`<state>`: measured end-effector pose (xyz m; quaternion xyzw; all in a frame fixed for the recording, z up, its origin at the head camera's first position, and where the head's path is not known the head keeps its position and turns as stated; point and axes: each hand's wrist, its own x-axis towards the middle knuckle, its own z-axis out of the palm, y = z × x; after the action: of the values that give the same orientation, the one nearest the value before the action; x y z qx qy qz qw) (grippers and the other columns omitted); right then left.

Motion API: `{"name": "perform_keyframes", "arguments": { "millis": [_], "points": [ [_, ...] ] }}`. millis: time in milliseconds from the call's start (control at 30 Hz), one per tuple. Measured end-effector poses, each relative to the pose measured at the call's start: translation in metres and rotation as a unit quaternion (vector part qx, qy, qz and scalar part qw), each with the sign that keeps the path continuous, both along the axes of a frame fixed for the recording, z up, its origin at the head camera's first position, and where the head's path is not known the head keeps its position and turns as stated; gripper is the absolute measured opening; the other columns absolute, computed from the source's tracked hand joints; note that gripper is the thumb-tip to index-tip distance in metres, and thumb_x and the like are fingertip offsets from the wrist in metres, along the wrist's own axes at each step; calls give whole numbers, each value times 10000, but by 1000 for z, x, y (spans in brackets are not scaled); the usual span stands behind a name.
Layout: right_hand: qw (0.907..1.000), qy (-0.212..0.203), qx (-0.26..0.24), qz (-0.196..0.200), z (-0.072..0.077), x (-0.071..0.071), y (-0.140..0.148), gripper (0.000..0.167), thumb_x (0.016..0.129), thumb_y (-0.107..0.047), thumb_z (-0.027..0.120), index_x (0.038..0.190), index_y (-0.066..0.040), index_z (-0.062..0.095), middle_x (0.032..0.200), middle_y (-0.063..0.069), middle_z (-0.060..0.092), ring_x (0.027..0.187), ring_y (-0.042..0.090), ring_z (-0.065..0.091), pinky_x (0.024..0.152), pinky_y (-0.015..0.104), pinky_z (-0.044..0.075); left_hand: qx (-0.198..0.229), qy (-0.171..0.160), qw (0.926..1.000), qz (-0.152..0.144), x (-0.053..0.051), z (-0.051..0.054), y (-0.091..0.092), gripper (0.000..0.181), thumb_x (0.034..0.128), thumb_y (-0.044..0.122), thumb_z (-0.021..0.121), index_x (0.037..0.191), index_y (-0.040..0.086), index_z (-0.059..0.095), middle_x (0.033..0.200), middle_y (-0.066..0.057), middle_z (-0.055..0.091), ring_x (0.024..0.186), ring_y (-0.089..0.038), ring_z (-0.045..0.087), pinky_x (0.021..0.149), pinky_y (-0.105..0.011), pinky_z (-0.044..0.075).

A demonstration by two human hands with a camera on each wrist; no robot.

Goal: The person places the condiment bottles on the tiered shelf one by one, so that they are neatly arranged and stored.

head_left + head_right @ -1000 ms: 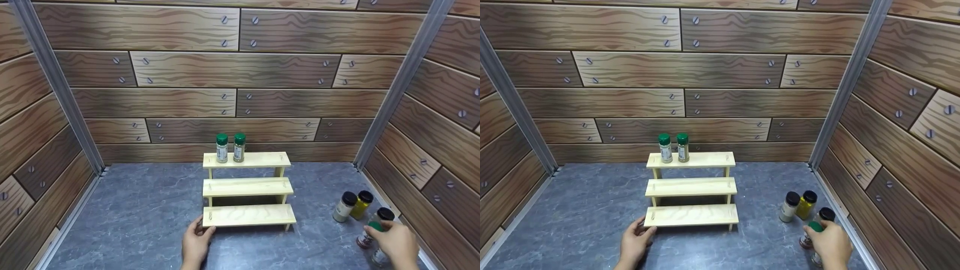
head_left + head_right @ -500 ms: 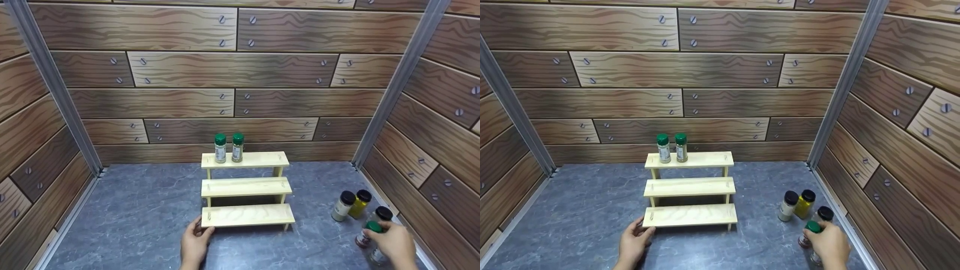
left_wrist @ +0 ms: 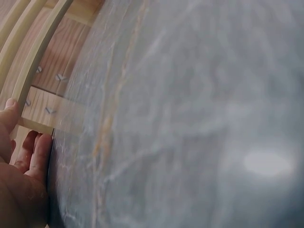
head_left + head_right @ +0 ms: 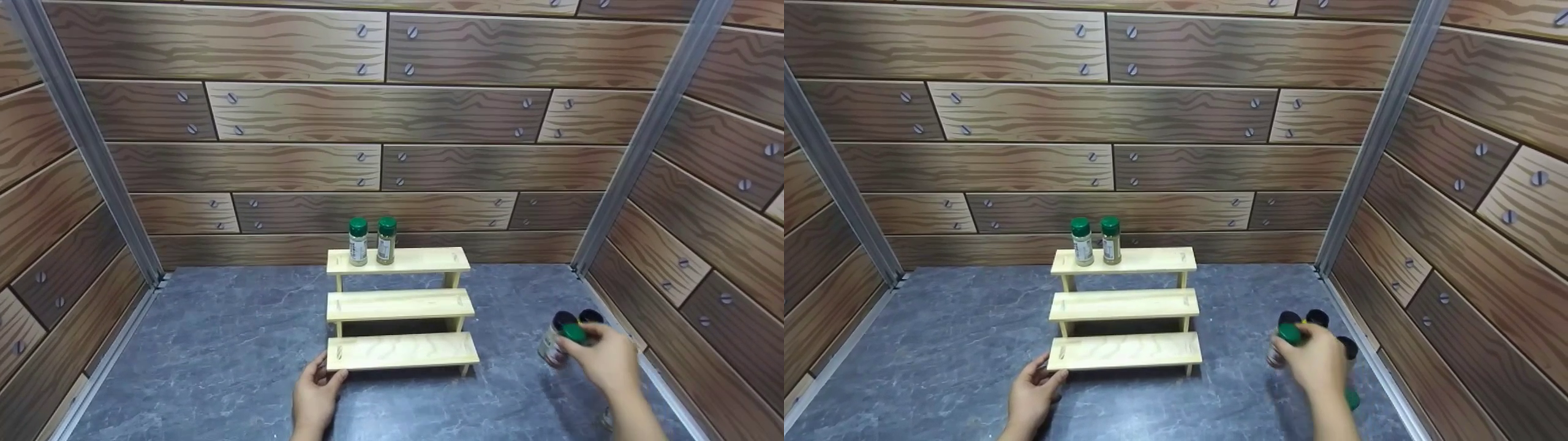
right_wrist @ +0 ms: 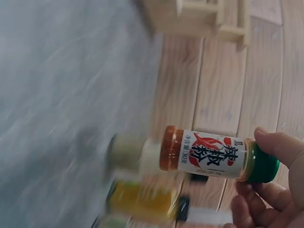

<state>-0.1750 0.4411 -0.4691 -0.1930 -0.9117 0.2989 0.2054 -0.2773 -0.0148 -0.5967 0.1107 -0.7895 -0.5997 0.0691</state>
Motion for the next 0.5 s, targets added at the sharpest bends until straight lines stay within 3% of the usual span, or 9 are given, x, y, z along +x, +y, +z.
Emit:
{"name": "perform_keyframes", "arguments": {
  "millis": [267, 500],
  "points": [
    [9962, 358, -517, 606, 30, -53, -54, 554, 871, -287, 899, 1243, 77, 708, 1055, 182, 726, 915, 263, 664, 713, 258, 534, 149, 266, 9995, -62, 0, -4, -2, 611, 854, 71, 885, 1396, -53, 632, 1126, -183, 746, 941, -251, 703, 720, -303, 580],
    [9832, 696, -891, 1434, 70, -106, -90, 521, 864, -185, 901, 1236, 115, 695, 1142, 274, 715, 982, 323, 683, 741, 219, 570, 411, 498, 9978, -133, -1, -3, -4, 601, 850, 58, 885, 1379, -75, 634, 1128, -192, 748, 933, -252, 708, 705, -266, 573]
  ]
}}
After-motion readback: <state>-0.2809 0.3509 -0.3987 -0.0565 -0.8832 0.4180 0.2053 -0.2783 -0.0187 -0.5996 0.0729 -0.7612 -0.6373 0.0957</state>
